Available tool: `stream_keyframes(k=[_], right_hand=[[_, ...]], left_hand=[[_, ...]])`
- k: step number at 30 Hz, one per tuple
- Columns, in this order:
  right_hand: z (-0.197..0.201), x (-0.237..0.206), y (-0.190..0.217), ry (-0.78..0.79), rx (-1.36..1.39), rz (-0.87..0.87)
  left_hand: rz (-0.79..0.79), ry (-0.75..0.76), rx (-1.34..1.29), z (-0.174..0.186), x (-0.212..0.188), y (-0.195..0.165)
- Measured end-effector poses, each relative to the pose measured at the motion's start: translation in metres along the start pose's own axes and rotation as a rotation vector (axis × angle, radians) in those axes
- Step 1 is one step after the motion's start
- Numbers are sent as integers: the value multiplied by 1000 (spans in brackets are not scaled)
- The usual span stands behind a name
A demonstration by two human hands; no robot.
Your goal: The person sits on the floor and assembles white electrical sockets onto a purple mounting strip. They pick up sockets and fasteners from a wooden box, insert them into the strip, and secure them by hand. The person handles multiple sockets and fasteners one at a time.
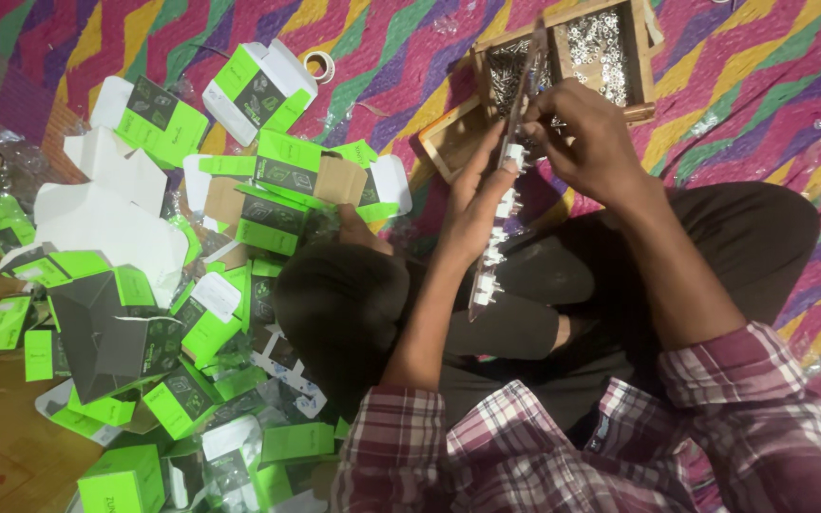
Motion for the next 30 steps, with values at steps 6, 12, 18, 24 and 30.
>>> stream_keyframes(k=[6,12,18,24,30], right_hand=[[-1,1,-6,-29,136,-61],[-10,-5,-14,-95,93,-81],[-11,-5,-19,-58,148,-70],[-2,-3,-13,-8,171,-95],[4,-4,-9,33,421,-239]], left_hand=[[7,-2,6,2,0,-1],[8,5,32,-3,-2,-3],[27,-26,38,-2,-2,-4],[77,-40,24,1,-1,-8],[54,25,-14,3,0,-15]])
Point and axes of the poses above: each hand's wrist, its own x-axis towards the middle knuckle, its own z-axis out of the back of the hand, y = z × x, the point moved 4 cm from there along x, towards the middle knuckle, and after that the axes turned 4 degrees about -y, right-handed, at the moved point
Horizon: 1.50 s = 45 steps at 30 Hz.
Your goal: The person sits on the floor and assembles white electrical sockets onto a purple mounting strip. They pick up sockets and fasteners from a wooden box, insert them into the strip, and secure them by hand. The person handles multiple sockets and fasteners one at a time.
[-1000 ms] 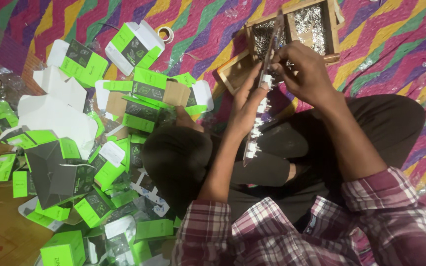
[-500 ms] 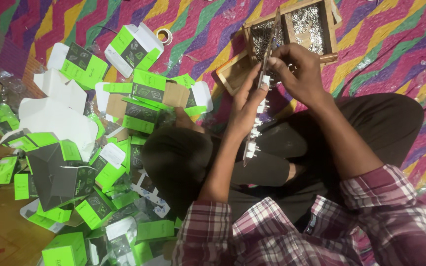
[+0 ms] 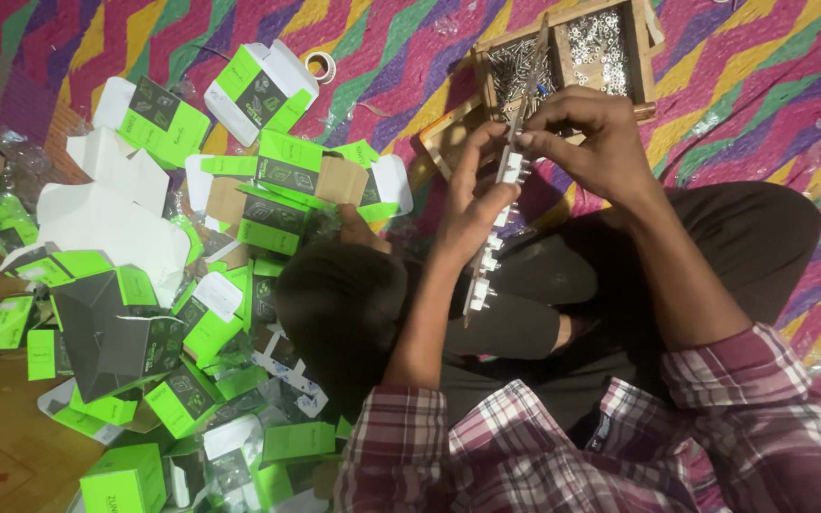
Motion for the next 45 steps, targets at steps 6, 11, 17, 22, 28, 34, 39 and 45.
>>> stream_keyframes(k=[6,11,17,22,28,34,39,45], right_hand=[[-1,0,5,-18,-48,80],[-1,-1,7,-43,-109,102],[-1,-1,5,-52,-150,141],[-4,-3,3,-69,-230,200],[-6,-4,3,-61,-171,185],[-4,-3,0,-72,-205,204],[-4,-1,-10,-93,-94,-7],[-2,0,4,-33,-144,136]], left_hand=[[8,-36,-44,3,2,5],[11,-45,-76,1,1,10],[21,-51,-85,1,1,12],[19,-72,-50,1,0,13],[-41,-52,-23,1,0,11],[41,-48,-53,2,-2,10],[66,-46,-65,2,-3,9],[65,-46,-89,0,0,11]])
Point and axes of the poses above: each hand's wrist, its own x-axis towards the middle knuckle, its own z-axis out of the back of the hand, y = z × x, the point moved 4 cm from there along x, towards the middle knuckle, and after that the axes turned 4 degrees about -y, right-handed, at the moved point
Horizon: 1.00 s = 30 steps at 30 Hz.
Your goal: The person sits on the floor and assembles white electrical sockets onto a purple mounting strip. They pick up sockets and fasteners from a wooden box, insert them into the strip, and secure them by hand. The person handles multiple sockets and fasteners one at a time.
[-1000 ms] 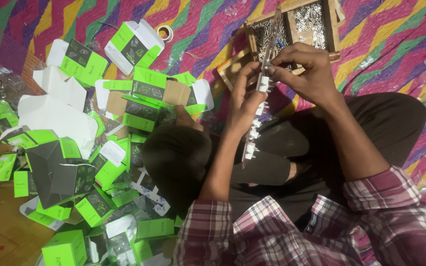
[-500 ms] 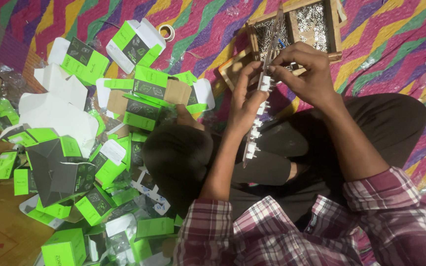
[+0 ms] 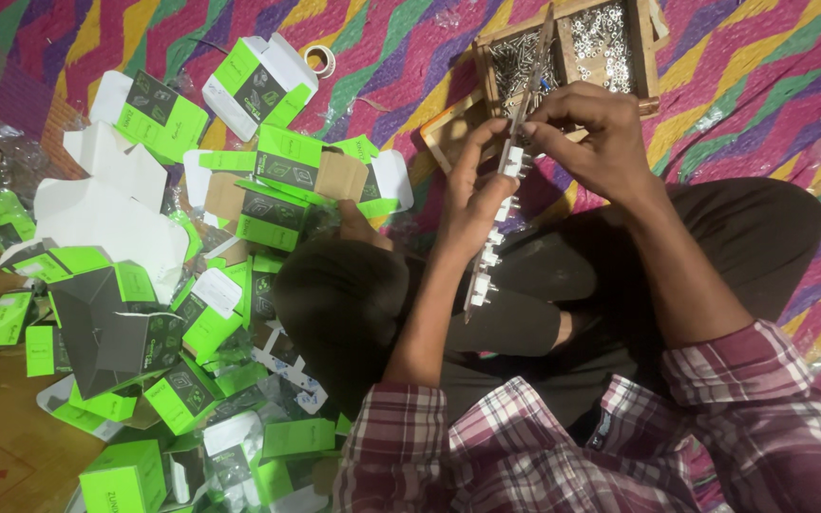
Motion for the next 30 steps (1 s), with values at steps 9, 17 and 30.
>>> stream_keyframes(k=[9,17,30], right_hand=[[-5,1,3,-2,-92,64],[-5,1,4,-31,-152,133],[-8,-3,-1,-78,-127,145]], left_hand=[[14,-20,4,0,0,2],[-64,-49,82,2,3,-2],[-42,-39,35,0,2,0]])
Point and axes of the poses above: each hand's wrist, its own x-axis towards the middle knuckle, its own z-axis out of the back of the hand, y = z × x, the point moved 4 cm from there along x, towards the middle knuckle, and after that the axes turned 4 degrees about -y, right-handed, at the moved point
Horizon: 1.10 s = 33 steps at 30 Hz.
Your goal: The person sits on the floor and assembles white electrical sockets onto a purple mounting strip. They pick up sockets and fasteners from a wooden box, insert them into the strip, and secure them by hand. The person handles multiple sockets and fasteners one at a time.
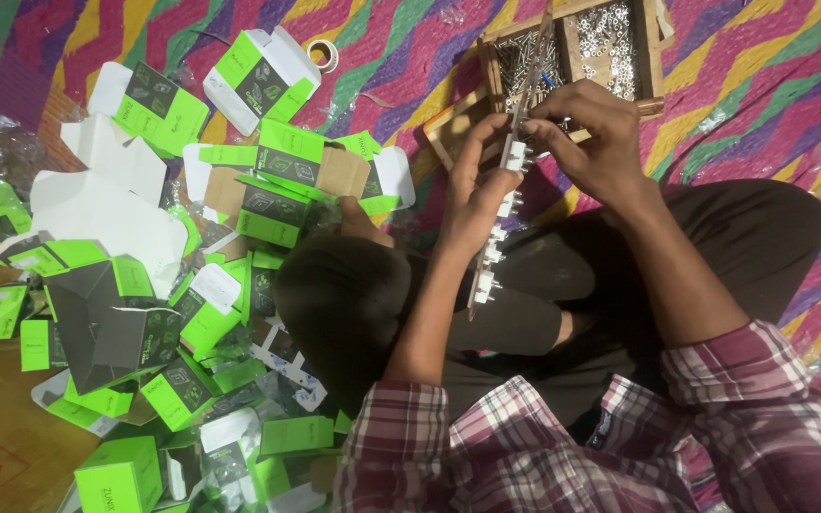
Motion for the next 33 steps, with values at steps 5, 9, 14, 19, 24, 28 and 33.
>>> stream_keyframes(k=[5,9,14,19,24,28,33], right_hand=[[0,0,3,-12,-66,45],[-1,-1,5,-14,-83,86],[-2,0,5,-34,-39,38],[0,1,3,-42,-89,21],[2,0,3,-35,-58,51],[2,0,0,-16,48,8],[3,1,-2,2,44,-22]], left_hand=[[10,7,-29,-1,0,1],[-16,-6,-16,0,0,3],[-17,-10,-12,3,2,2],[33,-16,-44,1,3,0],[-26,-8,10,1,1,-4],[-9,1,-17,1,1,-3],[-2,5,-35,0,2,-3]])
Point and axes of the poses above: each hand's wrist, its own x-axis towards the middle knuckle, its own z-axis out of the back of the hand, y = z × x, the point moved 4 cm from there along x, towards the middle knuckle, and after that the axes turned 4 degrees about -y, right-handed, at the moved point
